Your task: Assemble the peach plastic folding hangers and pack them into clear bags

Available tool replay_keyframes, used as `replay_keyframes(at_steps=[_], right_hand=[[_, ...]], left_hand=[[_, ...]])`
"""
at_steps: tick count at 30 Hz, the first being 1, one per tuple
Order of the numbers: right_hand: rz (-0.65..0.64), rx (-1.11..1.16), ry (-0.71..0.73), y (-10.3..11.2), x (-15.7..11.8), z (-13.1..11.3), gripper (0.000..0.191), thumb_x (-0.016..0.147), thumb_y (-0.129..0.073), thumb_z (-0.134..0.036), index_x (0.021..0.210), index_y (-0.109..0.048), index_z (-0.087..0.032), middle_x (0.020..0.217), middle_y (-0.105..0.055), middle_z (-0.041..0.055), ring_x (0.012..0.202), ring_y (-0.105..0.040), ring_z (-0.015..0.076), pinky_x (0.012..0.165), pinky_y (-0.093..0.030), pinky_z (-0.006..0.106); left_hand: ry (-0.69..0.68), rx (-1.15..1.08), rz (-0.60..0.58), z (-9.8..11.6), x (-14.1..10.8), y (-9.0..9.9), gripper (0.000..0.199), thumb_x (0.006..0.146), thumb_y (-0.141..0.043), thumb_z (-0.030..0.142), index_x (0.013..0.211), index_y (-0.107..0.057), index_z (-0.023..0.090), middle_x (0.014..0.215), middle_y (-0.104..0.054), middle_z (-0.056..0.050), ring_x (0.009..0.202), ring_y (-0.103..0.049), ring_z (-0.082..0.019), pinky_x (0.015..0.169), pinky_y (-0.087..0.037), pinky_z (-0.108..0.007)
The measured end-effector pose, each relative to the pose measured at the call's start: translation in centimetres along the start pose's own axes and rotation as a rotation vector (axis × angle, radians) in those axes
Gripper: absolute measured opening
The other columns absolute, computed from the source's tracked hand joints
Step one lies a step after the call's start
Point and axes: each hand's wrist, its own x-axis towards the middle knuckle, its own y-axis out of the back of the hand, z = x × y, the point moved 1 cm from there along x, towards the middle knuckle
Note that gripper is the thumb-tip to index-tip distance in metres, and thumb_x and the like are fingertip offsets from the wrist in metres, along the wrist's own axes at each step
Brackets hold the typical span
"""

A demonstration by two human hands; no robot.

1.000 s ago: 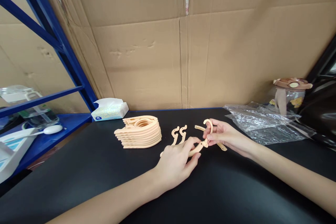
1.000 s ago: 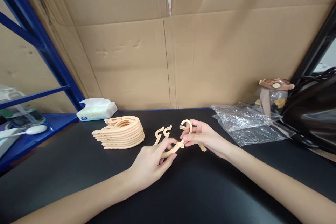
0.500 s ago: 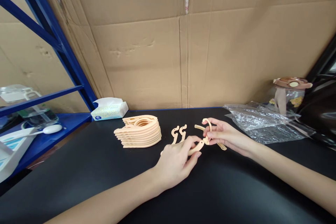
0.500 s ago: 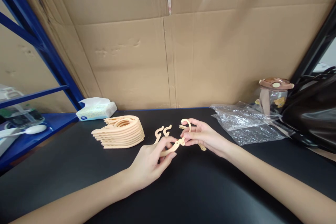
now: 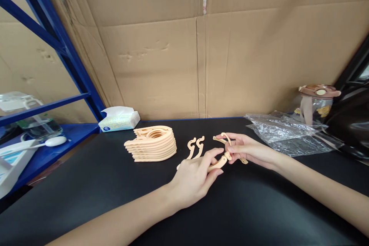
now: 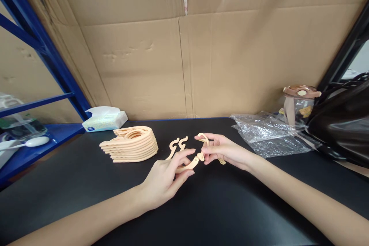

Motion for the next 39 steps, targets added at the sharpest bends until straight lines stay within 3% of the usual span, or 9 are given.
replay_keyframes(at_steps=[9, 18, 26, 35, 39], right_hand=[[-0.037, -0.057, 0.012, -0.3, -0.3, -0.5, 0.056, 0.075, -0.072, -0.031, 0.126, -0.052, -0.022, 0.076, -0.060, -0.0019, 0.064, -0.064, 0.0113, 0.053, -0.045, 0.019], [-0.066, -0.181, 0.033, -0.3, -0.5, -0.9, 0.057, 0.077, -0.069, -0.031, 0.129, -0.049, -0.021, 0.074, -0.059, -0.0020, 0.066, -0.063, 0.0121, 0.056, -0.046, 0.022], [-0.034, -0.214, 0.072, -0.4, -0.4, -0.7, 0.057, 0.077, -0.069, -0.028, 0.128, -0.044, -0.025, 0.074, -0.059, -0.0035, 0.069, -0.062, 0.0132, 0.066, -0.048, 0.027], [0.028, -0.244, 0.111, -0.6, -0.2, -0.5, 0.056, 0.076, -0.069, -0.024, 0.126, -0.045, -0.023, 0.073, -0.060, -0.0031, 0.066, -0.061, 0.0134, 0.063, -0.049, 0.028], [-0.074, -0.271, 0.104, -1.9, 0.1, 0.9, 0.054, 0.070, -0.073, -0.020, 0.120, -0.051, -0.022, 0.075, -0.062, -0.0034, 0.064, -0.061, 0.0128, 0.061, -0.050, 0.028]], left_hand=[[-0.020, 0.026, -0.020, -0.1, 0.1, -0.1, 0.039, 0.096, -0.042, 0.027, 0.132, -0.027, 0.029, 0.097, -0.068, 0.003, 0.080, -0.067, -0.016, 0.065, -0.048, -0.026], [-0.094, 0.047, -0.043, 0.1, 0.2, 0.2, 0.041, 0.095, -0.044, 0.022, 0.132, -0.030, 0.032, 0.107, -0.066, 0.004, 0.084, -0.066, -0.015, 0.067, -0.046, -0.024], [-0.066, 0.095, -0.065, 0.2, 0.2, 0.3, 0.034, 0.094, -0.044, 0.022, 0.126, -0.041, 0.033, 0.101, -0.067, 0.007, 0.079, -0.065, -0.013, 0.058, -0.041, -0.022], [-0.056, 0.129, -0.088, 0.0, 0.1, 0.3, 0.033, 0.095, -0.041, 0.022, 0.126, -0.040, 0.031, 0.099, -0.067, 0.006, 0.076, -0.064, -0.014, 0.056, -0.040, -0.022], [-0.012, 0.105, -0.080, 0.0, 0.2, 0.3, 0.028, 0.096, -0.038, 0.024, 0.123, -0.043, 0.029, 0.108, -0.067, 0.005, 0.081, -0.065, -0.015, 0.058, -0.041, -0.023]])
